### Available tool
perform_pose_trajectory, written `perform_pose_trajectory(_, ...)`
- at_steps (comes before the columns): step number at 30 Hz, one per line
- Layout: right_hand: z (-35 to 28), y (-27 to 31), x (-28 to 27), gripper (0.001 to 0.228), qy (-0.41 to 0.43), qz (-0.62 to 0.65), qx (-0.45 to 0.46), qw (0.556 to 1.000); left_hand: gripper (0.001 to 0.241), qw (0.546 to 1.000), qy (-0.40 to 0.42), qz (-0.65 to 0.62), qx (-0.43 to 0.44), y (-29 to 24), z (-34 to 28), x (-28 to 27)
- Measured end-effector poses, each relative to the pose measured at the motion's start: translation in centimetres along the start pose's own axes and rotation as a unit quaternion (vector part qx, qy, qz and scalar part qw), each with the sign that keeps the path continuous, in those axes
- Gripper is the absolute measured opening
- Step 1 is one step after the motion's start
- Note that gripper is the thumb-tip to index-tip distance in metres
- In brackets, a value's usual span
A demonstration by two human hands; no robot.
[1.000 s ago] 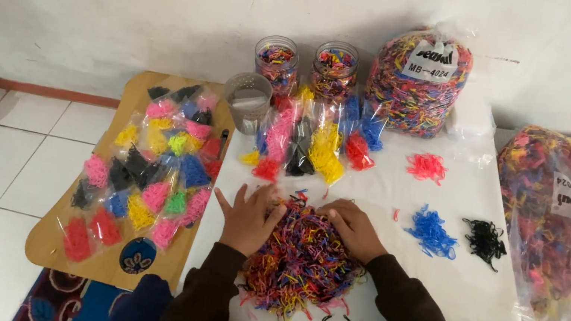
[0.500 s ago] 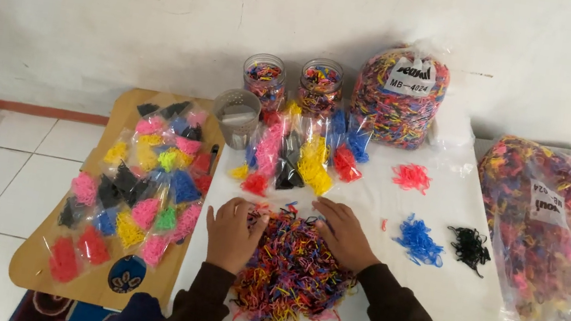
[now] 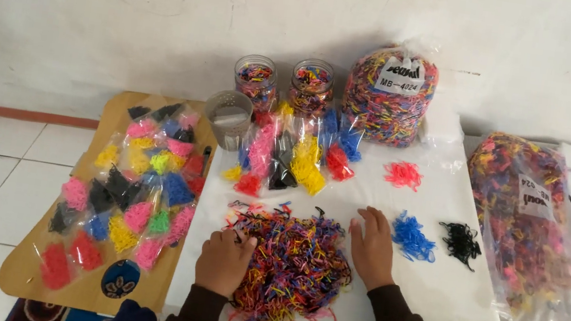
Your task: The person sits at a table and sorts a large pile of mixed-color rubber bands by hand. They pick individual bands from the central pile and place them into separate color piles on the table.
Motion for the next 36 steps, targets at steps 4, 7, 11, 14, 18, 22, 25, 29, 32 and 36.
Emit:
perform_pose_trajectory(4,-0.3,1.9,-0.1,0.063,0.079,0.012,0.037,0.996,0.064,0.999,0.039,-0.029,0.016,-2.6,-1.7,-1.0)
perform_pose_trajectory(7,-0.9,4.4,0.4,0.062,0.147,0.074,-0.011,0.986,0.076,0.990,0.102,-0.089,0.029,-4.6,-2.8,-2.2)
perform_pose_trajectory(11,-1.9,7.4,0.0,0.061,0.216,0.119,-0.049,0.968,0.079,0.982,0.118,-0.125,0.072,-5.9,-3.4,-1.6)
perform_pose_trajectory(14,-3.0,7.1,0.2,0.057,0.236,0.137,-0.050,0.961,0.077,0.978,0.105,-0.134,0.118,-6.5,-3.8,-0.7)
perform_pose_trajectory(18,-3.4,8.0,-1.6,0.051,0.201,0.208,-0.063,0.955,0.075,0.972,0.128,-0.128,0.148,-7.3,-4.5,-1.3)
perform_pose_trajectory(22,-1.2,6.6,-0.9,0.047,0.139,0.193,-0.053,0.970,0.067,0.980,0.116,-0.072,0.146,-6.5,-3.6,-1.2)
perform_pose_trajectory(25,0.8,5.9,0.3,0.059,0.191,0.169,0.027,0.966,0.058,0.987,0.064,-0.053,0.138,-5.4,-2.9,-0.7)
perform_pose_trajectory(29,1.6,7.3,0.5,0.064,0.320,0.136,-0.043,0.937,0.077,0.990,0.057,-0.052,0.120,-5.1,-3.0,-1.0)
perform_pose_trajectory(32,0.8,7.7,-0.3,0.056,0.360,0.157,-0.081,0.916,0.083,0.987,0.061,-0.048,0.140,-5.3,-3.3,-0.5)
perform_pose_trajectory(36,-0.7,5.6,-0.8,0.055,0.377,0.132,-0.115,0.910,0.080,0.988,0.059,-0.028,0.143,-5.8,-3.6,-0.2)
Point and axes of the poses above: each hand's wrist, its own z-axis towards the middle knuckle, its own x-axis out of the palm, y = z × x, the point moved 1 cm from there along z, towards the middle knuckle, and after that the axes turned 9 degrees about y, right-handed, at the moved point
